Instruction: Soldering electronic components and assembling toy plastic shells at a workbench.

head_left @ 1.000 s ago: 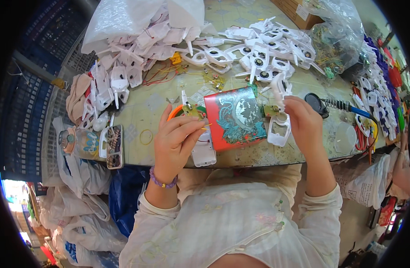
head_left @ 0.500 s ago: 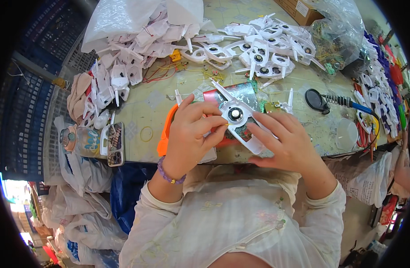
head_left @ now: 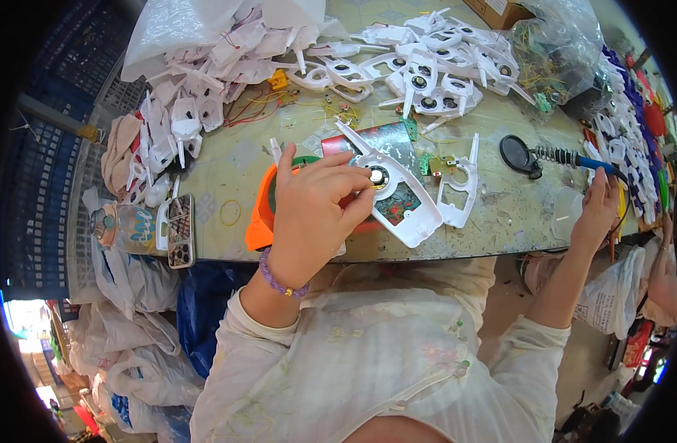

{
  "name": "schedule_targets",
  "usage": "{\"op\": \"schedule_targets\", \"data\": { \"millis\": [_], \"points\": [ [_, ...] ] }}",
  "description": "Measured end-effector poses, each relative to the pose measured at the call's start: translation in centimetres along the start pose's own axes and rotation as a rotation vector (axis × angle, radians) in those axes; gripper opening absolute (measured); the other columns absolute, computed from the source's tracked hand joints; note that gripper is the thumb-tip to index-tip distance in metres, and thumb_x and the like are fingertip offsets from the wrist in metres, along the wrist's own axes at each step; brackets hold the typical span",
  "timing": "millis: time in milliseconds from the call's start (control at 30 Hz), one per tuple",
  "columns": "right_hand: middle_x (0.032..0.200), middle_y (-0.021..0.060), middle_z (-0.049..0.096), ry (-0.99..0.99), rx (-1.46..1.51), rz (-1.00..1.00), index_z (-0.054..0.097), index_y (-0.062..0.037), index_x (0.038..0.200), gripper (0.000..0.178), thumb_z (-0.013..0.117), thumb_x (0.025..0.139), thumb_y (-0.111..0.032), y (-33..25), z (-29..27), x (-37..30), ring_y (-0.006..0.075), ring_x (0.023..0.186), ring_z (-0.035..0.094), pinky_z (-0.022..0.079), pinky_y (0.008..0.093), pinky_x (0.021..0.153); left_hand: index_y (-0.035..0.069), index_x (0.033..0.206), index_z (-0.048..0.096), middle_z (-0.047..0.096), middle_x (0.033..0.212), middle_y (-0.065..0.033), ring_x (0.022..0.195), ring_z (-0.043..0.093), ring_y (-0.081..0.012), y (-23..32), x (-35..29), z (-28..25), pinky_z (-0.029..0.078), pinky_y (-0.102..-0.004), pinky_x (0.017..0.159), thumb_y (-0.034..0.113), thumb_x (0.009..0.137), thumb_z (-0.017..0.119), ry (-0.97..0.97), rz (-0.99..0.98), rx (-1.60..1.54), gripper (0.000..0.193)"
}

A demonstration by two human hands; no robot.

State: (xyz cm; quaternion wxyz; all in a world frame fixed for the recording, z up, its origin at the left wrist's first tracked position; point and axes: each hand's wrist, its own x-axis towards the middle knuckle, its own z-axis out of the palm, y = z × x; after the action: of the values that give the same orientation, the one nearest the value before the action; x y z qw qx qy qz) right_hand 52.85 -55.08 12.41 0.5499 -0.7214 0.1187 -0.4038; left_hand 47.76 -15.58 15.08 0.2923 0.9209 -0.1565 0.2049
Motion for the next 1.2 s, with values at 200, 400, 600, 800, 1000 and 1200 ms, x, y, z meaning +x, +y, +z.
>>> {"op": "schedule_targets", "data": {
  "millis": [200,400,600,800,1000,1200],
  "points": [
    [0.065,-0.0059,0.043,-0.17,-0.186,0.099,0.063,-0.0033,0.089,0.028,0.064,0.088,-0.031,1.8,-1.6,3.6,0.0026,0.059,0.034,0.024,0.0193,0.053,0.011,0.076,0.069,0.07,0.085,0.0,0.099,0.063,-0.0211,0.2,0.1,0.0,0.02,-0.058,0.105,0.017,0.075,0.069,-0.019,-0.021,-0.012,0.006],
    [0.063,-0.0024,0.051,0.145,-0.767,-0.564,0.064,-0.007,0.105,0.034,0.053,0.092,-0.036,-1.6,-9.0,5.4,0.0069,0.051,0.041,0.03,0.0214,0.048,0.012,0.076,0.069,0.07,0.085,0.0003,0.095,0.064,-0.0189,0.1,0.1,-0.1,0.02,-0.0579,0.105,0.016,0.075,0.069,-0.02,-0.018,-0.006,0.004],
    [0.057,-0.0021,0.038,0.038,0.232,-0.009,0.059,0.0012,0.1,0.033,0.047,0.094,-0.029,-7.2,-6.4,-3.0,0.0056,0.045,0.033,0.031,0.0169,0.045,0.011,0.075,0.069,0.07,0.085,0.0001,0.095,0.064,-0.0185,0.2,0.5,-0.1,0.02,-0.058,0.105,0.016,0.075,0.069,-0.039,-0.01,0.005,0.004],
    [0.057,0.0081,0.055,-0.722,0.365,-0.283,0.059,0.0021,0.088,0.027,0.055,0.09,-0.024,-10.2,2.6,-10.5,0.0123,0.045,0.052,0.036,0.0226,0.042,0.011,0.073,0.069,0.07,0.085,-0.0005,0.094,0.064,-0.019,0.1,0.2,0.0,0.02,-0.0586,0.105,0.016,0.075,0.069,-0.039,-0.028,0.009,0.006],
    [0.058,0.0066,0.057,-0.871,0.323,-0.285,0.06,0.0001,0.089,0.021,0.054,0.09,-0.02,-10.6,3.8,-10.4,0.0135,0.046,0.053,0.038,0.0253,0.044,0.01,0.076,0.069,0.071,0.089,-0.0018,0.098,0.064,-0.0215,0.4,0.4,-0.2,0.018,-0.0575,0.107,0.014,0.074,0.068,-0.08,-0.066,-0.018,0.005],
    [0.059,0.007,0.058,-0.868,0.328,-0.286,0.059,-0.0001,0.09,0.02,0.054,0.09,-0.019,-10.6,4.4,-10.7,0.0136,0.047,0.054,0.039,0.0254,0.044,0.011,0.071,0.068,0.07,0.085,0.0002,0.093,0.065,-0.0173,0.2,0.3,0.1,0.021,-0.0594,0.104,0.015,0.074,0.068,-0.02,-0.022,-0.003,0.005]
  ]
}}
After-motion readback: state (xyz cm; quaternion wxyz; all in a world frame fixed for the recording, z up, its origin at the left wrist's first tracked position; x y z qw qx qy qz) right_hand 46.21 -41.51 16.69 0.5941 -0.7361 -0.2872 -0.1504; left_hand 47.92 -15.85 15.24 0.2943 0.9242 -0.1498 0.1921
